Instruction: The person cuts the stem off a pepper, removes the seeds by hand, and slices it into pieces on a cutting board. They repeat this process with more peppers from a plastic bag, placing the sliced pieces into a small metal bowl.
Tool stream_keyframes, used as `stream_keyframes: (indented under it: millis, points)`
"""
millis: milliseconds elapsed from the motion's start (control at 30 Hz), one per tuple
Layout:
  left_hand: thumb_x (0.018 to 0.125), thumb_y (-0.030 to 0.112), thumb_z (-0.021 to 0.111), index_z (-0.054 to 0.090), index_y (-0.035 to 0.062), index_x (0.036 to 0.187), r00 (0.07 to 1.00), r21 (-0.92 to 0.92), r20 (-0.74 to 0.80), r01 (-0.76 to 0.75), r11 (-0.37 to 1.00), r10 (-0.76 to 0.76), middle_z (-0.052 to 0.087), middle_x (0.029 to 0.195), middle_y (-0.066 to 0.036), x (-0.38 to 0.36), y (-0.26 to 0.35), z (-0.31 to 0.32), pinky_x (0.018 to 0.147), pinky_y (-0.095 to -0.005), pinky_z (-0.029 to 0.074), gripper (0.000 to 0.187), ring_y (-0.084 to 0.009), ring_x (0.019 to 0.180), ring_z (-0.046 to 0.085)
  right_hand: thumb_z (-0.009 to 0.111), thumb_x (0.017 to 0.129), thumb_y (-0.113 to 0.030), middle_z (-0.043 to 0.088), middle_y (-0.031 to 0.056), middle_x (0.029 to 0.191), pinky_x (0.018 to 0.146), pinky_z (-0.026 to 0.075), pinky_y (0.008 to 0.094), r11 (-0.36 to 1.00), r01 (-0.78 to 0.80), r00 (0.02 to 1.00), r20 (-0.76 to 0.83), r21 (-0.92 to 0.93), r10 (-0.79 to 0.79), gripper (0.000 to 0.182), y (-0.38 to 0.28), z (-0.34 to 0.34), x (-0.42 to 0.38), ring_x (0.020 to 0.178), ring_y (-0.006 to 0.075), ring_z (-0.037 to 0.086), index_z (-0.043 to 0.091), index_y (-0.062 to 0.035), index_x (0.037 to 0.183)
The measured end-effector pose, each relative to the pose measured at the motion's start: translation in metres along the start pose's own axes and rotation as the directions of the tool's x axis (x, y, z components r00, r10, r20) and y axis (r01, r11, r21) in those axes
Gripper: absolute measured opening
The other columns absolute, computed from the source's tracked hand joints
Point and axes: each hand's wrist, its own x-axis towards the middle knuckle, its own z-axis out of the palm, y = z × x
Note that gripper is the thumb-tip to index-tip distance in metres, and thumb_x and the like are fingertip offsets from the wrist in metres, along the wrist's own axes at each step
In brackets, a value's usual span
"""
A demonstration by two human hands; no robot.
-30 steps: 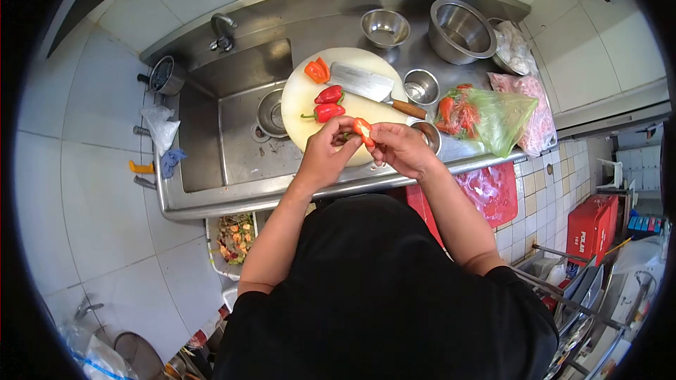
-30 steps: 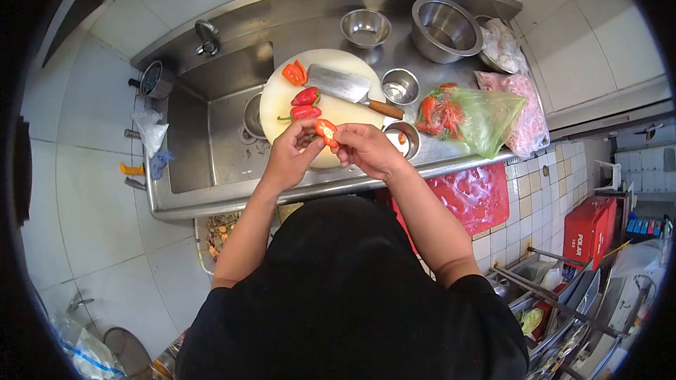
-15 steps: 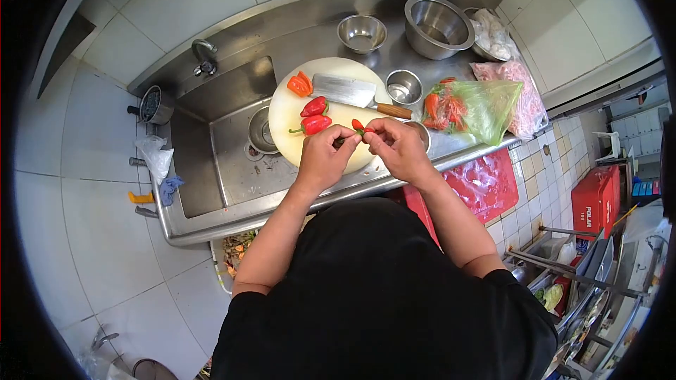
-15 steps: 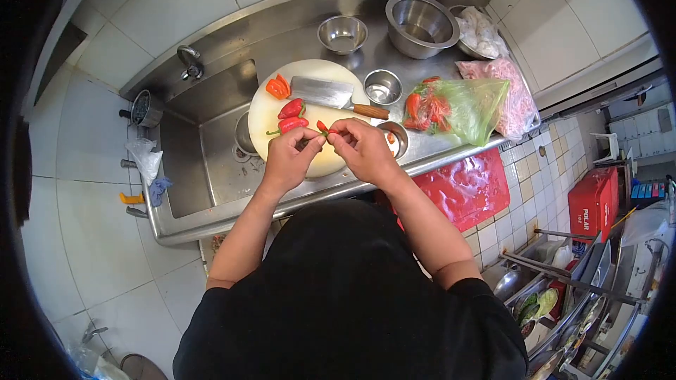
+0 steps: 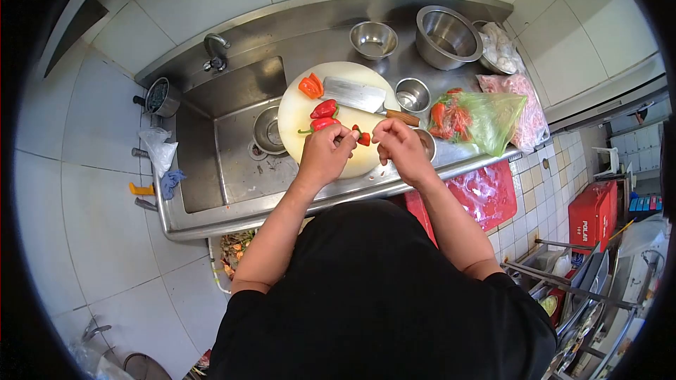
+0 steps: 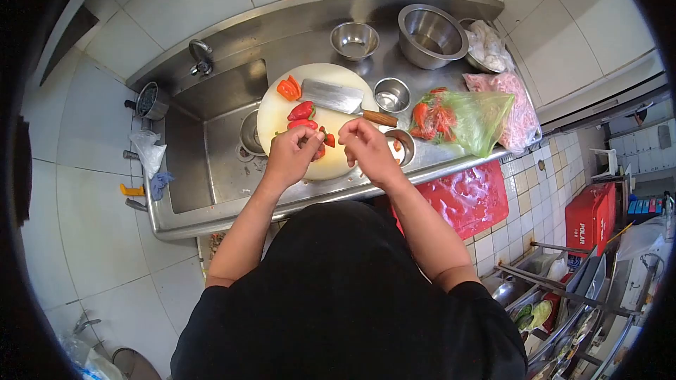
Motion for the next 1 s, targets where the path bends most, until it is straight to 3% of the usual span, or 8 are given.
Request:
stream_keyframes:
  millis: [167,300,400,467,633,767,833,1000]
  points:
    - [0.095,0.025,0.066,0.071,-0.0001,0.088,0.996,0.180,-0.029,-0.079,0.981,0.086,0.068,0.070,-0.010,-0.003,0.010,0.000,0.058,-0.0347,0.048,0.026,-0.0168,0.058,0.062,0.070,0.096,-0.020,0.060,-0.0037,0.082,0.061,0.041,0.0212,0.865,0.183,0.981,0.036,-0.468,-0.188,0.019,0.012,0.006,0.004,0.067,0.0040,0.046,0.063,-0.0024,0.102]
    - [0.096,0.025,0.065,0.071,-0.0003,0.088,0.995,0.208,-0.006,-0.100,0.973,0.104,0.067,0.068,-0.011,-0.006,0.009,-0.001,0.058,-0.0362,0.048,0.027,-0.0186,0.059,0.063,0.068,0.099,-0.021,0.062,-0.0035,0.088,0.060,0.042,0.0199,0.911,0.054,0.998,0.063,-0.408,-0.030,0.019,0.005,0.002,0.006,0.068,0.0024,0.049,0.063,-0.0030,0.103]
    - [0.097,0.025,0.063,0.070,-0.0010,0.088,0.997,0.127,0.023,-0.077,0.989,0.075,0.068,0.069,-0.010,-0.006,0.007,-0.001,0.057,-0.0345,0.049,0.028,-0.0168,0.058,0.062,0.064,0.101,-0.021,0.062,-0.0021,0.088,0.061,0.041,0.0211,0.975,-0.115,0.984,0.114,-0.191,0.138,0.017,0.006,-0.004,0.005,0.067,0.0047,0.048,0.062,-0.0048,0.103]
    - [0.098,0.025,0.062,0.070,-0.0013,0.088,0.998,0.040,0.042,-0.040,0.998,0.038,0.069,0.070,-0.009,-0.006,0.004,-0.001,0.056,-0.0333,0.050,0.029,-0.0158,0.057,0.062,0.061,0.103,-0.022,0.062,0.0005,0.089,0.061,0.041,0.0226,0.908,-0.247,0.959,0.220,0.339,0.179,0.015,0.020,-0.012,0.007,0.066,0.0072,0.047,0.060,-0.0071,0.104]
    - [0.101,0.026,0.058,0.063,0.0032,0.083,0.960,-0.260,0.153,0.269,0.927,-0.235,0.062,0.065,-0.005,0.000,-0.012,-0.006,0.051,-0.0271,0.048,0.029,-0.0113,0.052,0.057,0.056,0.102,-0.021,0.061,0.0049,0.090,0.060,0.041,0.0234,0.834,-0.195,0.979,0.055,0.516,0.195,0.012,0.012,-0.009,0.003,0.064,0.0090,0.046,0.056,-0.0089,0.104]
    - [0.102,0.031,0.056,0.058,0.0090,0.079,0.895,-0.400,0.237,0.444,0.802,-0.378,0.056,0.063,-0.001,0.001,-0.012,-0.008,0.045,-0.0244,0.041,0.032,-0.0085,0.049,0.049,0.063,0.097,-0.019,0.053,0.0003,0.080,0.056,0.036,0.0221,0.907,-0.214,0.977,0.059,0.364,0.207,0.014,0.015,0.000,-0.003,0.063,0.0075,0.045,0.055,-0.0085,0.101]
    - [0.100,0.032,0.056,0.054,0.0122,0.076,0.789,-0.548,0.365,0.612,0.571,-0.494,0.052,0.060,0.001,0.001,-0.011,-0.005,0.042,-0.0238,0.033,0.031,-0.0082,0.045,0.040,0.071,0.093,-0.015,0.049,-0.0020,0.079,0.055,0.034,0.0219,0.907,0.194,0.974,-0.036,-0.375,-0.223,0.019,0.014,0.016,-0.009,0.062,0.0072,0.041,0.057,-0.0061,0.102]
    - [0.098,0.031,0.058,0.053,0.0124,0.079,0.732,-0.582,0.486,0.679,0.448,-0.478,0.049,0.061,0.002,-0.002,-0.019,0.003,0.042,-0.0240,0.028,0.027,-0.0079,0.045,0.036,0.071,0.096,-0.016,0.054,-0.0047,0.083,0.059,0.039,0.0241,0.778,0.283,0.952,0.066,-0.561,-0.299,0.018,0.016,0.018,-0.008,0.067,0.0061,0.043,0.060,-0.0040,0.103]
